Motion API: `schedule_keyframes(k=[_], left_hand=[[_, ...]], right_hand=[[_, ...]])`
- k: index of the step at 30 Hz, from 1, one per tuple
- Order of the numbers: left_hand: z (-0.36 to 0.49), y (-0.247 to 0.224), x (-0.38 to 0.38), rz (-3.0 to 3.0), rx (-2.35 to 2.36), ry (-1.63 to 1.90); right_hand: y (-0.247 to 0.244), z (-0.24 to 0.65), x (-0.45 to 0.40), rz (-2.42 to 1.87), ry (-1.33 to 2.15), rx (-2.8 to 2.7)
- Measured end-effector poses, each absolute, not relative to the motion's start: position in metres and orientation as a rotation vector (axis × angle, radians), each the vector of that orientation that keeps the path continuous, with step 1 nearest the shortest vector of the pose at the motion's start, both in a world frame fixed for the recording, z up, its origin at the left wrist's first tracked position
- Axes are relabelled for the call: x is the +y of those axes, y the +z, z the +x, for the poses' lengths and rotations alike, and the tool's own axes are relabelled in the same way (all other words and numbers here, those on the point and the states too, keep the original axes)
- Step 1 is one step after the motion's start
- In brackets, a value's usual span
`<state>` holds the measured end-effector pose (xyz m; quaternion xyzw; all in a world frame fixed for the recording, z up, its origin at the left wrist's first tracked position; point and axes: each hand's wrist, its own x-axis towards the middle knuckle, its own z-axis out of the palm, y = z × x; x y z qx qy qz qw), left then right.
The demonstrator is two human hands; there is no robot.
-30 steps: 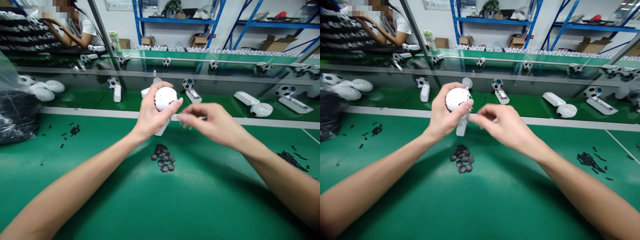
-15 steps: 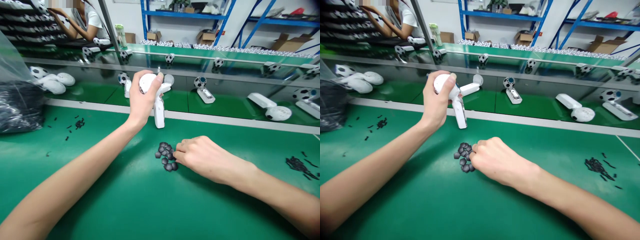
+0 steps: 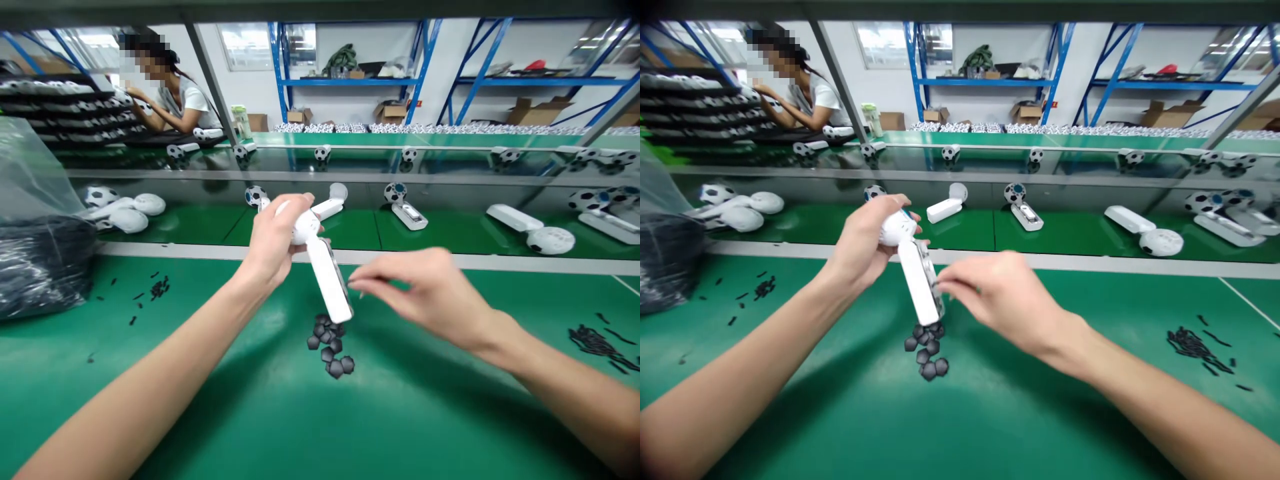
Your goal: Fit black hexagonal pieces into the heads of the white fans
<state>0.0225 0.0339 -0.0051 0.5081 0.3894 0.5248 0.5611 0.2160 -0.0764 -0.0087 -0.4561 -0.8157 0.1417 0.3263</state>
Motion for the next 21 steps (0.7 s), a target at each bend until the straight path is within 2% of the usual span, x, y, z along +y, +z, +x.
schedule_keyframes(k=[3, 6, 16, 21], left_hand=[[0.031, -0.005, 0.019, 1.086, 0.888, 1.050], [0.038, -0.008, 0.005, 1.056, 0.876, 0.924], [0.040, -0.013, -0.008, 1.099, 0.880, 0.757], [0.041, -0.008, -0.013, 1.281, 0.898, 0.818]], right_hand=[[-0.002, 0.221, -0.070, -1.177, 0.550, -1.679], [-0.005, 0.219, -0.065, -1.157, 0.695, -1.518], [-0.012, 0.219, -0.064, -1.165, 0.664, -1.695], [-0.015, 0.217, -0.065, -1.169, 0.866, -1.567]])
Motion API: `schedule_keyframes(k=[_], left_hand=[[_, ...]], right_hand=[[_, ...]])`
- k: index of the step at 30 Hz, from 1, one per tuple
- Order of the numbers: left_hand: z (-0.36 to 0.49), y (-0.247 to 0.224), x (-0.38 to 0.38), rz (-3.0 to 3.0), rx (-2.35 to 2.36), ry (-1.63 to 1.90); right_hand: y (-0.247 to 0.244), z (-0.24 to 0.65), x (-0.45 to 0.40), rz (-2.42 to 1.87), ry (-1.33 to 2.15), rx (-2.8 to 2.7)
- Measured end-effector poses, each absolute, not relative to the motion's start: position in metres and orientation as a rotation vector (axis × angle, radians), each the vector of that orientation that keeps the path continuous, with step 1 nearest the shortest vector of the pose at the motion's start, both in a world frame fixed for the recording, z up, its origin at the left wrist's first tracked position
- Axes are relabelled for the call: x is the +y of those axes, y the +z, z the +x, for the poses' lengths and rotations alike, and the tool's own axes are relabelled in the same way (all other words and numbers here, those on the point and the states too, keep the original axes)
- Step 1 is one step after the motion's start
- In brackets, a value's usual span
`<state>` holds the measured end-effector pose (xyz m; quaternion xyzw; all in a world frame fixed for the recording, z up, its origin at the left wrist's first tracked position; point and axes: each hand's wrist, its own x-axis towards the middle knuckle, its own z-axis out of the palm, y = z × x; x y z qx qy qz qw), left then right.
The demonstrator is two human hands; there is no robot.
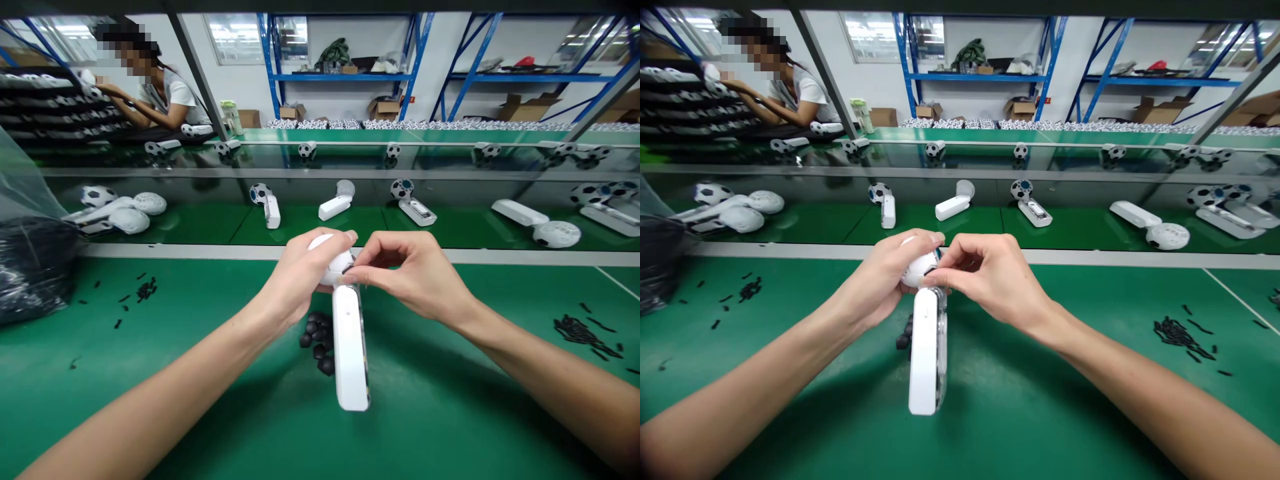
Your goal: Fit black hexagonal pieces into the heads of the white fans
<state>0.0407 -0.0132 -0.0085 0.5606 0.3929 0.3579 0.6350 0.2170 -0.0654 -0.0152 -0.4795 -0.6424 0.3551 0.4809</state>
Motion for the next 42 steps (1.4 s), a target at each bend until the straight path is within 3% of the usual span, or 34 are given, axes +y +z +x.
schedule_keyframes(k=[11, 18, 23, 27, 31, 36, 42], left_hand=[[0.041, 0.002, -0.022, 1.493, 1.020, 0.891], [0.041, 0.010, -0.020, 1.487, 0.919, 0.947], [0.041, 0.013, -0.024, 1.386, 0.852, 0.868], [0.041, 0.016, -0.024, 1.389, 0.794, 0.854], [0.033, 0.020, 0.000, 1.534, 0.806, 1.184], [0.013, 0.010, 0.054, 1.612, 0.970, 1.667], [0.011, -0.019, 0.073, 1.819, 0.915, 1.707]], right_hand=[[0.002, 0.216, -0.065, -1.218, 1.238, -1.411], [-0.020, 0.208, -0.072, -1.186, 0.415, -1.652], [-0.025, 0.206, -0.073, -1.135, 0.199, -1.714], [-0.016, 0.209, -0.067, -1.048, 0.388, -1.704], [-0.006, 0.215, -0.064, -1.132, 0.658, -1.698], [-0.011, 0.210, -0.080, -1.539, 0.855, -2.339], [-0.026, 0.193, -0.090, -1.552, 0.819, -2.610]])
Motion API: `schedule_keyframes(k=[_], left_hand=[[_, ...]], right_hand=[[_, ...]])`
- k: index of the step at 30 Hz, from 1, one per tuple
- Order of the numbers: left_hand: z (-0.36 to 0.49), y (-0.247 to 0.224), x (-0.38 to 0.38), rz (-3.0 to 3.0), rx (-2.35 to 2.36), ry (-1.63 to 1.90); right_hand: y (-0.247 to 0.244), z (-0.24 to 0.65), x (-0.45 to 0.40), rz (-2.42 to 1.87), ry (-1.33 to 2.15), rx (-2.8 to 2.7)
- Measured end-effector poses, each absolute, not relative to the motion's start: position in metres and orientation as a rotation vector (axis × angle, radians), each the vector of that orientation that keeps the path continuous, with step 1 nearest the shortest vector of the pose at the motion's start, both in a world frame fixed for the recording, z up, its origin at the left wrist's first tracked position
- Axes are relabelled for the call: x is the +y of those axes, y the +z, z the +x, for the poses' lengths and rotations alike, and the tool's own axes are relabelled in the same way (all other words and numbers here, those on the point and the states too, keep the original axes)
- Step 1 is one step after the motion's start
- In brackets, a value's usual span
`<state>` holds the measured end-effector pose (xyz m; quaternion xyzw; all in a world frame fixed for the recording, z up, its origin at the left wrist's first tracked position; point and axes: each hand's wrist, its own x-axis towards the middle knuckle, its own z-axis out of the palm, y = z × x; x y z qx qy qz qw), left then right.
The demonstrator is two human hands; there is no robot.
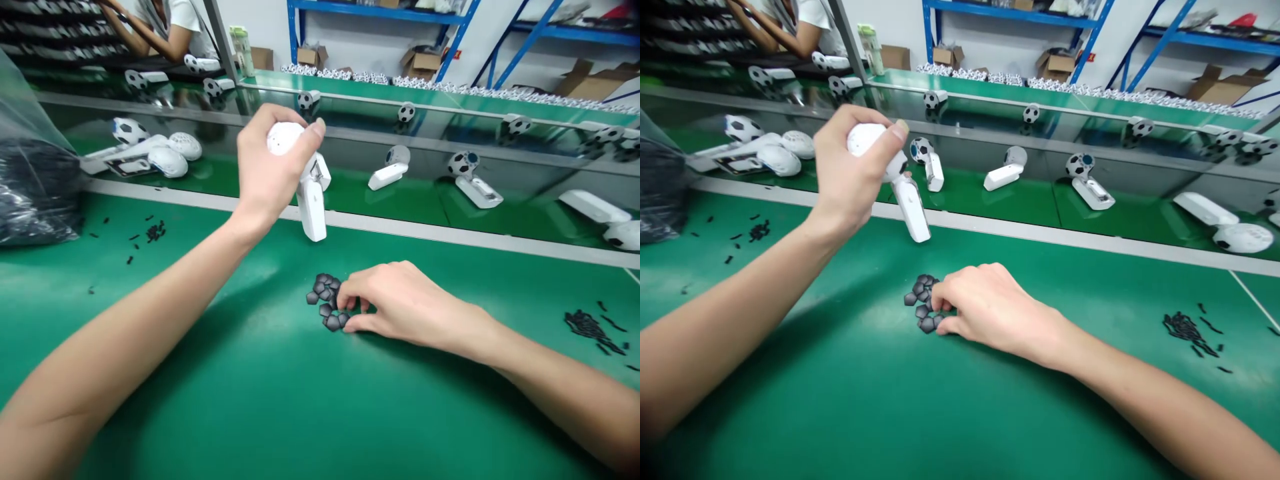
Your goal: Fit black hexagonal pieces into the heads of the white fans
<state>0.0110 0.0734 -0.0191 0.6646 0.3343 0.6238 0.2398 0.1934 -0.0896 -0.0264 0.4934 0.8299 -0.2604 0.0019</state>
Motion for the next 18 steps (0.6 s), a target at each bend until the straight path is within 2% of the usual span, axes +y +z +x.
schedule_keyframes(k=[6, 11, 13, 16, 18], left_hand=[[0.017, -0.020, 0.064, 1.775, 1.025, 1.605], [0.017, -0.020, 0.065, 1.819, 0.972, 1.627], [0.017, -0.021, 0.067, 1.796, 0.930, 1.636], [0.018, -0.019, 0.065, 1.717, 0.906, 1.610], [0.018, -0.016, 0.060, 1.682, 0.918, 1.577]], right_hand=[[-0.029, 0.199, -0.087, 1.506, -0.760, 2.678], [-0.024, 0.213, -0.082, 1.219, -0.735, 3.170], [-0.023, 0.217, -0.085, 1.032, -0.364, 3.442], [-0.023, 0.222, -0.094, 0.807, 0.422, 3.652], [-0.022, 0.225, -0.100, 0.702, 0.720, 3.655]])
